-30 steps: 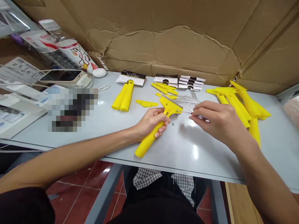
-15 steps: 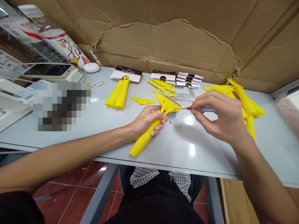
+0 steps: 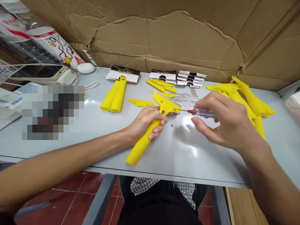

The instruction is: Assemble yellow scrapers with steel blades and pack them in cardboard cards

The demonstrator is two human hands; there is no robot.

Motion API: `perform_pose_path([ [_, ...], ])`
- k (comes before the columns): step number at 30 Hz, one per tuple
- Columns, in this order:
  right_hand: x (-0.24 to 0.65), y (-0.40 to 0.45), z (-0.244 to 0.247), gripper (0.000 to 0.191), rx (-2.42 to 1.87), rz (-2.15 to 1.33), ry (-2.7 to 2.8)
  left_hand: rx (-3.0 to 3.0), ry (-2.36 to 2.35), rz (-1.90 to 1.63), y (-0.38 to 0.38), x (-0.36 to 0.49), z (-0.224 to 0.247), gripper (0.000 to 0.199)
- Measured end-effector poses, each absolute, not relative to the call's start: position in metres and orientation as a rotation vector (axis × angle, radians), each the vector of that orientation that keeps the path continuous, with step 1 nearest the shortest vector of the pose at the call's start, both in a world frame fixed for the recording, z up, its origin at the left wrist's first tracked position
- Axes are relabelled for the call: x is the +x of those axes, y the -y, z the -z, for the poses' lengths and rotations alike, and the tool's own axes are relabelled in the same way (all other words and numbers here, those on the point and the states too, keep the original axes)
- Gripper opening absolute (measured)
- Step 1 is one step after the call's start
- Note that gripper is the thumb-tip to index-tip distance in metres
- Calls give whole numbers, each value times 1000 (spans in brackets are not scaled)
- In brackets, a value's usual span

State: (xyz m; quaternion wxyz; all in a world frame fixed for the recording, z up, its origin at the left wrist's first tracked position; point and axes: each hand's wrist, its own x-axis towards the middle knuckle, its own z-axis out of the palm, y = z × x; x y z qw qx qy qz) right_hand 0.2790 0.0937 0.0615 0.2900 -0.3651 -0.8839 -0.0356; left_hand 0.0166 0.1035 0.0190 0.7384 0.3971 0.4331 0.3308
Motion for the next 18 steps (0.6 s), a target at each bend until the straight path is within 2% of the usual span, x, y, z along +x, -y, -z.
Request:
perform_pose_path([
  [3, 284, -98, -60, 11, -1051, 189, 2325, 888, -938, -726, -103, 16, -19, 21],
  [5, 283, -98, -60, 6, -942, 108, 2305, 911, -929, -710, -102, 16, -19, 20],
  [9, 277, -95, -60, 22, -767, -88, 2238, 936, -918, -700, -101, 16, -20, 19],
  [11, 278, -96, -60, 18, -834, -36, 2231, 927, -919, -716, -101, 17, -20, 19],
  [13, 283, -100, -59, 3, -971, 71, 2255, 922, -916, -725, -101, 17, -20, 18],
  [16, 292, -107, -58, 24, -1133, 147, 2324, 928, -915, -709, -102, 16, -18, 19],
  [18, 293, -109, -58, 22, -1065, 114, 2330, 927, -924, -696, -102, 15, -17, 19],
])
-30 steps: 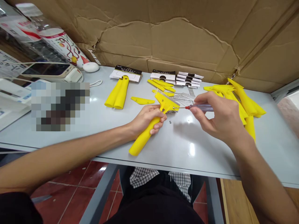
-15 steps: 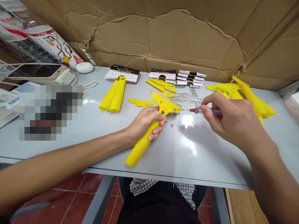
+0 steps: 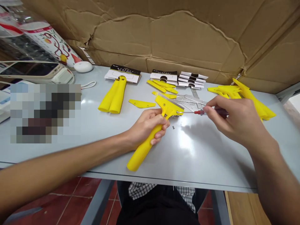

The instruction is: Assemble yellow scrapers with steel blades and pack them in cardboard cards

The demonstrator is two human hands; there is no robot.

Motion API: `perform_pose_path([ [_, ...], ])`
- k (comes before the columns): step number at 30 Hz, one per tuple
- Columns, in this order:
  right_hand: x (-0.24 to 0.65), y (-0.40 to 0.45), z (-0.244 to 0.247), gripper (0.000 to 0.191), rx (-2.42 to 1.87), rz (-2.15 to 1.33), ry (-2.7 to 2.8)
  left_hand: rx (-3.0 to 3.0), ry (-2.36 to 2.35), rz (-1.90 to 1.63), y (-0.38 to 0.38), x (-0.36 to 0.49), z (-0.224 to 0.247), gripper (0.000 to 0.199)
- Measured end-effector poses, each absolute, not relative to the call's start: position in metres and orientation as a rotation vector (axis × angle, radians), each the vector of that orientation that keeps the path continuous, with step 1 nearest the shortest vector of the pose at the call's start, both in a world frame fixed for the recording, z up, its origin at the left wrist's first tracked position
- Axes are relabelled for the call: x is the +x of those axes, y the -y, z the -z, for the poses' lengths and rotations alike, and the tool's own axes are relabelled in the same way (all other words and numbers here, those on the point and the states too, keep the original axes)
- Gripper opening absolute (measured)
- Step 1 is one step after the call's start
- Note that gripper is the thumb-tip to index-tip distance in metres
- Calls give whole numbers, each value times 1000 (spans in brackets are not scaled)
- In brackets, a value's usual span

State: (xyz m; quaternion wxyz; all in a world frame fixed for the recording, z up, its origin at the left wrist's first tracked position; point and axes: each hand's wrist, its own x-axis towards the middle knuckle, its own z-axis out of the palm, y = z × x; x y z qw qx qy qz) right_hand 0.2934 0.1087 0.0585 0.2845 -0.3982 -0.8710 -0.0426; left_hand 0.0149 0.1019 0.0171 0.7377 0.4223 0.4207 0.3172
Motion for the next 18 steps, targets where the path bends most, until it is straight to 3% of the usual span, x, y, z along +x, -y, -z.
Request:
perform_pose_path([
  [3, 290, -106, -60, 9, -935, 65, 2282, 925, -925, -709, -102, 15, -16, 19],
  [6, 285, -101, -60, 12, -953, 51, 2262, 927, -922, -734, -102, 16, -16, 19],
  [10, 285, -102, -58, 3, -953, 94, 2264, 916, -922, -747, -101, 15, -15, 19],
  [18, 283, -101, -55, 14, -1020, 203, 2190, 931, -922, -712, -101, 15, -17, 21],
])
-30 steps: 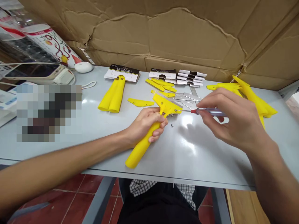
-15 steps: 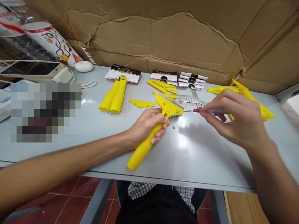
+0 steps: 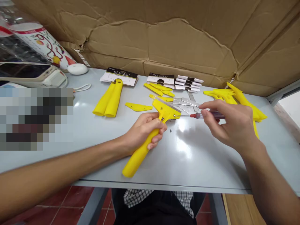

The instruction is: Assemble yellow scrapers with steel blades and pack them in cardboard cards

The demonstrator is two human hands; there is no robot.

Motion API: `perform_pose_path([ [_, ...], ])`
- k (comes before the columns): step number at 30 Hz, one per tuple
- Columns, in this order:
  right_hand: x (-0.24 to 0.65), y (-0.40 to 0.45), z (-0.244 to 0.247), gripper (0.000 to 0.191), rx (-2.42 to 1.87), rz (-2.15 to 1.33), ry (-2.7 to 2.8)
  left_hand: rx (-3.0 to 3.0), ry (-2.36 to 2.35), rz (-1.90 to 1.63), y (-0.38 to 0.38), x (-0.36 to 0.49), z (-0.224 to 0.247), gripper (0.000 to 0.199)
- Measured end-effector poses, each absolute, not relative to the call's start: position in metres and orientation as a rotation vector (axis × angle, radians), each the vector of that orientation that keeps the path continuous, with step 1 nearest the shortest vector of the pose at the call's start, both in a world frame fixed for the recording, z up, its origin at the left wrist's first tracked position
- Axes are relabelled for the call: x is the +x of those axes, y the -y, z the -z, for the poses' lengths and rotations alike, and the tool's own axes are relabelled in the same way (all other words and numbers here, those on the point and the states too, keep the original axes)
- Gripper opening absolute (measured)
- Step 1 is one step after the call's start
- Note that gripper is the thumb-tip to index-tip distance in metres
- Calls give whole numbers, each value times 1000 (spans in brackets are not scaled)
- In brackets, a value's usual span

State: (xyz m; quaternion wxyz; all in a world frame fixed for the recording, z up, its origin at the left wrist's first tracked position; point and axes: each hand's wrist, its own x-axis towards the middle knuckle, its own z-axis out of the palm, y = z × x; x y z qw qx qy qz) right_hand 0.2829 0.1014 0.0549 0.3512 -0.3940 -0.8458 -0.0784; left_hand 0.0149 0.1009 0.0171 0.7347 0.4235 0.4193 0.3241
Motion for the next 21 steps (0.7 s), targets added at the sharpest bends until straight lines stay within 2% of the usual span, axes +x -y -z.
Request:
perform_pose_path([
  [4, 281, -99, -55, 10, -977, 105, 2186, 918, -928, -683, -101, 15, -17, 23],
  [7, 282, -99, -57, 13, -927, 80, 2214, 901, -939, -699, -101, 15, -17, 25],
  [15, 284, -102, -51, 24, -995, 263, 2191, 899, -928, -686, -101, 12, -12, 25],
  [20, 282, -103, -47, 4, -962, 246, 2135, 899, -919, -679, -102, 11, -10, 24],
  [21, 281, -103, -48, 5, -920, 221, 2126, 897, -923, -680, -102, 11, -9, 24],
])
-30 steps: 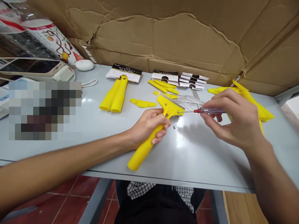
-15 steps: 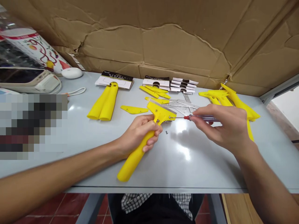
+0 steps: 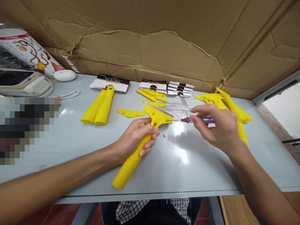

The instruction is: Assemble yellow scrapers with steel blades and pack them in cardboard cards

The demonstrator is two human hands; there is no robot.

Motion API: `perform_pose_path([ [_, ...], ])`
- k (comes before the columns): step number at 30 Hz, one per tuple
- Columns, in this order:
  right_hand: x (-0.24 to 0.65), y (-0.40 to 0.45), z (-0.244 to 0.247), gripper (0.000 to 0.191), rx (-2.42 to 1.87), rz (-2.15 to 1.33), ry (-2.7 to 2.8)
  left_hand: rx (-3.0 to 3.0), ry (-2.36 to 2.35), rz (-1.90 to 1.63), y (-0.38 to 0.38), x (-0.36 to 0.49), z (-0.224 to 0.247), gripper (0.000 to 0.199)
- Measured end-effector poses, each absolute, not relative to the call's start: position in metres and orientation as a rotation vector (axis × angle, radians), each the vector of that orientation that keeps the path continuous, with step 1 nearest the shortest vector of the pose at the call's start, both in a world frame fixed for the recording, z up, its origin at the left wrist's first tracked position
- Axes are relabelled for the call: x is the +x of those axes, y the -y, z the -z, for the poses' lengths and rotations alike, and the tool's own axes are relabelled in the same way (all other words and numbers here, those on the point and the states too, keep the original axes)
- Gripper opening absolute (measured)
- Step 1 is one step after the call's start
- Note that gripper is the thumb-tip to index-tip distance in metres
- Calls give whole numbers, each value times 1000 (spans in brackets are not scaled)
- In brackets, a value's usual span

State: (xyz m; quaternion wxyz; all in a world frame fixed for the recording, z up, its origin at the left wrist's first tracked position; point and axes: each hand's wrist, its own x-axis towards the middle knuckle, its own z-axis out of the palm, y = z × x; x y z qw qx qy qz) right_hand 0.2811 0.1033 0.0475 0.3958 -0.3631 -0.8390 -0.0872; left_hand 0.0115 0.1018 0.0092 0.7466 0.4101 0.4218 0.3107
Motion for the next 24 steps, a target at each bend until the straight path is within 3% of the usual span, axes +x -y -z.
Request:
perform_pose_path([
  [9, 279, -106, -48, 19, -696, -8, 2166, 848, -951, -715, -101, 13, -9, 27],
  [14, 281, -107, -45, 6, -804, 156, 2148, 870, -974, -674, -100, 13, -15, 32],
  [18, 282, -107, -45, 15, -885, 273, 2118, 884, -987, -672, -101, 14, -17, 33],
  [21, 281, -106, -45, 11, -841, 194, 2114, 884, -999, -673, -102, 15, -18, 34],
  [24, 280, -106, -45, 21, -724, 21, 2136, 884, -1004, -665, -102, 14, -17, 35],
])
